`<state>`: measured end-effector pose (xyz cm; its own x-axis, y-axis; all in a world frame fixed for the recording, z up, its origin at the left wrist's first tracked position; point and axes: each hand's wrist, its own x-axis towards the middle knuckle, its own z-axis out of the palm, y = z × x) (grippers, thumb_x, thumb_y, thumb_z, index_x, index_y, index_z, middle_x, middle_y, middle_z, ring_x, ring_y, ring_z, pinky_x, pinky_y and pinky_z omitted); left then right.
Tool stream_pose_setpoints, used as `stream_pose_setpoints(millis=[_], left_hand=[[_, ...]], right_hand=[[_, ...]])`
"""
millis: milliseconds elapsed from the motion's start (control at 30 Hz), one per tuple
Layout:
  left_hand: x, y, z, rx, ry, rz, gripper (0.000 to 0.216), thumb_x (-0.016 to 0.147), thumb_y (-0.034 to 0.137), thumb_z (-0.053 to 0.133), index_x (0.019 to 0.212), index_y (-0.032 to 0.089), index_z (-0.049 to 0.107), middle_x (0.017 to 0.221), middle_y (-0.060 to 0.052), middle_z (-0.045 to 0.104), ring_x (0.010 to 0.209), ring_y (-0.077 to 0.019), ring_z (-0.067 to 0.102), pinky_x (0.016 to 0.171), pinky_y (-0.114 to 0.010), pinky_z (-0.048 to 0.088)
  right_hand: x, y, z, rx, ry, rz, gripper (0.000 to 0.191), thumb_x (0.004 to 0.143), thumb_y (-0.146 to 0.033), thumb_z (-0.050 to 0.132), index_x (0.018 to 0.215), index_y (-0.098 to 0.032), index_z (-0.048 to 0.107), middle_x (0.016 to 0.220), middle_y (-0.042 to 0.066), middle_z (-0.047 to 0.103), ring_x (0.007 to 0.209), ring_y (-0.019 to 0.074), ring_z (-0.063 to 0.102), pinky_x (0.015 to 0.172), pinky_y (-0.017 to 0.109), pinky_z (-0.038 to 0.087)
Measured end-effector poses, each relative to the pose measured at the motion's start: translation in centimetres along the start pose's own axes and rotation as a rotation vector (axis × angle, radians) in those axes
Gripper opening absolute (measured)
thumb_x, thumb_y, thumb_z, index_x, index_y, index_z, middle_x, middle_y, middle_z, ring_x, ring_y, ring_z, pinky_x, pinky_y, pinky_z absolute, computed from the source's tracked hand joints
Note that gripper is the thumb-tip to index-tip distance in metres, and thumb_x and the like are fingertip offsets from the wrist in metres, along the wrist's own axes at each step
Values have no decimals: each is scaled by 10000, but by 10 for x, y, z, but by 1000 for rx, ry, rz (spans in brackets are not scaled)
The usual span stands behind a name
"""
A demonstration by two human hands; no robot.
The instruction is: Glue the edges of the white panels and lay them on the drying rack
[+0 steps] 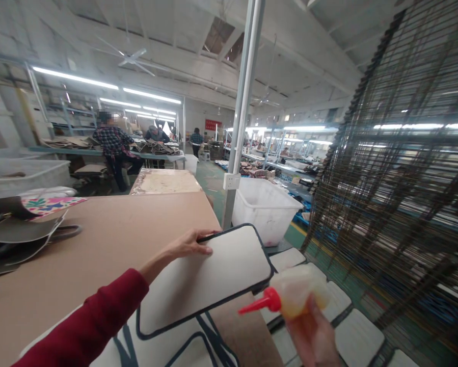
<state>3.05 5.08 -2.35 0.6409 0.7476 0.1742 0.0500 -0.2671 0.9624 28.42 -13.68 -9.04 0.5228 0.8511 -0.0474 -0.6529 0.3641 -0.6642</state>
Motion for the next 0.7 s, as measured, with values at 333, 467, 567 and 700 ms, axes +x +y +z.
stream_pose_setpoints(millis=[333, 467, 567, 700], left_hand=[[-28, 41, -12, 109, -367, -125, 339, 641, 278, 783, 970, 196, 777, 967, -42, 746, 960, -316, 645, 846, -334, 500], [-31, 51, -11, 124, -394, -147, 263, 639, 264, 784, 891, 188, 785, 930, -46, 743, 963, -317, 648, 852, -328, 500], [-32, 55, -12, 104, -404, -158, 267, 632, 261, 790, 888, 185, 785, 938, -52, 744, 964, -330, 651, 854, -346, 505], [-30, 55, -14, 77, -373, -148, 281, 586, 221, 821, 859, 169, 784, 935, -59, 748, 955, -342, 661, 857, -358, 513]], right_hand=[[48, -100, 53, -220, -169, -455, 541, 434, -351, 919, 914, -249, 692, 937, 22, 736, 975, 262, 661, 998, 490, 472], [48, -97, 52, -248, -219, -422, 550, 433, -306, 896, 938, -278, 678, 928, 36, 734, 925, 287, 674, 916, 516, 522], [47, -97, 49, -258, -226, -400, 580, 453, -307, 880, 990, -271, 665, 944, 54, 730, 919, 302, 677, 881, 536, 530], [45, -100, 48, -275, -222, -410, 546, 417, -326, 887, 918, -270, 676, 834, 49, 728, 797, 291, 685, 832, 534, 554]])
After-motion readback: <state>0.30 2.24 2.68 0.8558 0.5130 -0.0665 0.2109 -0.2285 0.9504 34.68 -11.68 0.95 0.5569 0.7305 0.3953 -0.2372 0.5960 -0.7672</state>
